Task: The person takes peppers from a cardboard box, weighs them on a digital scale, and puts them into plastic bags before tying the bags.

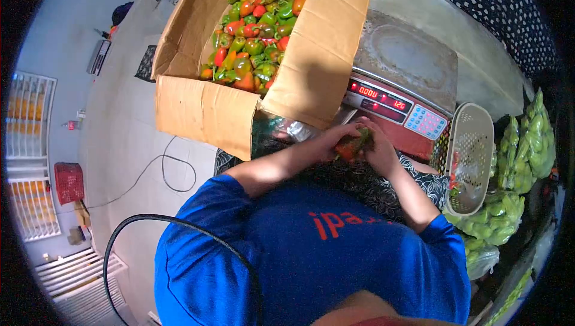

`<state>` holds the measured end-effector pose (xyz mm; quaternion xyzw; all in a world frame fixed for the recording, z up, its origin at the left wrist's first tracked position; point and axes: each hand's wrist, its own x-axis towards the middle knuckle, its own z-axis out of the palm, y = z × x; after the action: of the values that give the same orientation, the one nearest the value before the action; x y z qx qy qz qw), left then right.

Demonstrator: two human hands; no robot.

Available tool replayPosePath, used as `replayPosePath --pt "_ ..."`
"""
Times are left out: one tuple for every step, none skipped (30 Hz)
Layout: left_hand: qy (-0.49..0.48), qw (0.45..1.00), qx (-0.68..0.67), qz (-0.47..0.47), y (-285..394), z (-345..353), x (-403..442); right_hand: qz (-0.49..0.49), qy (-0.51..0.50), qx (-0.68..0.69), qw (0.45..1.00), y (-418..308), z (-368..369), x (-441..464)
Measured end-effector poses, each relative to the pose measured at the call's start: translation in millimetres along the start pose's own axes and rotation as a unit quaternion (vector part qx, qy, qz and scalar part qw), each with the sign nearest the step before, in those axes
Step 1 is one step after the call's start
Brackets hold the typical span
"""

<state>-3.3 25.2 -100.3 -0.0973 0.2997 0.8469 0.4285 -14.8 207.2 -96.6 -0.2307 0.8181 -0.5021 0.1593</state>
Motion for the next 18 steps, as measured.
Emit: replayPosePath --pt "-0.002 1.0 -0.002 -0.004 0.5 -3.5 1.6 -0.01 0.011 -0.018 1.0 -0.8 -0.9 1.3" --pt "-0.005 1.0 -0.005 -0.008 -1.2 -6.7 3.1 -0.018 0.021 -0.037 0.999 -6.7 -4.2 3.2" --pt "-0.004 1.0 -0.007 -0.015 -3.8 -9.5 4.1 -0.027 0.03 -0.057 0.998 -10.0 -5.9 4.5" --pt "-0.003 1.0 -0.009 -0.02 -6.1 -12.8 5.5 -0.046 0.027 -0.069 0.996 -8.9 -5.4 5.1" --pt "-0.002 1.0 -0.011 -0.026 -9.2 -17.2 6.8 -0.064 0.022 -0.081 0.994 -6.7 -3.7 5.1" --pt "0.0 1.0 -0.013 -0.023 -13.6 -24.9 12.3 -0.082 0.017 -0.092 0.992 -5.9 -2.2 5.5" --pt "0.002 1.0 -0.016 -0.02 -19.3 -33.5 19.6 -0.098 0.004 -0.11 0.989 -7.8 -0.8 5.0" --pt "0.004 1.0 -0.018 -0.018 -18.8 -32.3 19.5 -0.114 -0.009 -0.129 0.985 -10.4 0.4 3.9" --pt "0.04 0.999 -0.024 -0.003 -19.1 -31.1 18.3 -0.129 -0.02 -0.147 0.98 -12.6 1.4 3.1" --pt "0.075 0.997 -0.029 0.012 -19.9 -28.8 17.8 -0.129 -0.029 -0.131 0.982 -15.4 4.0 2.5" --pt "0.109 0.993 -0.034 0.027 -18.8 -25.0 16.4 -0.128 -0.037 -0.116 0.984 -19.0 7.6 1.7" --pt "0.086 0.995 -0.024 0.05 -27.5 -39.3 28.7 -0.126 -0.045 -0.1 0.986 -20.8 9.3 1.3" --pt "0.062 0.995 -0.013 0.072 -43.4 -66.3 51.3 -0.134 -0.029 -0.107 0.985 -20.5 9.1 1.8" --pt "0.039 0.995 -0.003 0.095 -45.4 -68.9 56.5 -0.14 -0.013 -0.115 0.983 -20.1 9.4 2.2" --pt "0.122 0.948 0.234 0.177 -51.1 -72.5 58.5 -0.146 0.002 -0.122 0.982 -20.6 9.2 1.7" --pt "0.197 0.834 0.452 0.246 -59.1 -76.1 59.7 -0.129 0.017 -0.121 0.984 -22.3 7.1 0.0" --pt "0.195 0.766 0.566 0.233 -55.0 -66.0 49.9 -0.114 0.034 -0.12 0.986 -31.4 3.3 0.0" --pt "0.193 0.683 0.668 0.224 -50.1 -54.7 39.4 -0.098 0.051 -0.117 0.987 -38.1 -0.4 0.2"
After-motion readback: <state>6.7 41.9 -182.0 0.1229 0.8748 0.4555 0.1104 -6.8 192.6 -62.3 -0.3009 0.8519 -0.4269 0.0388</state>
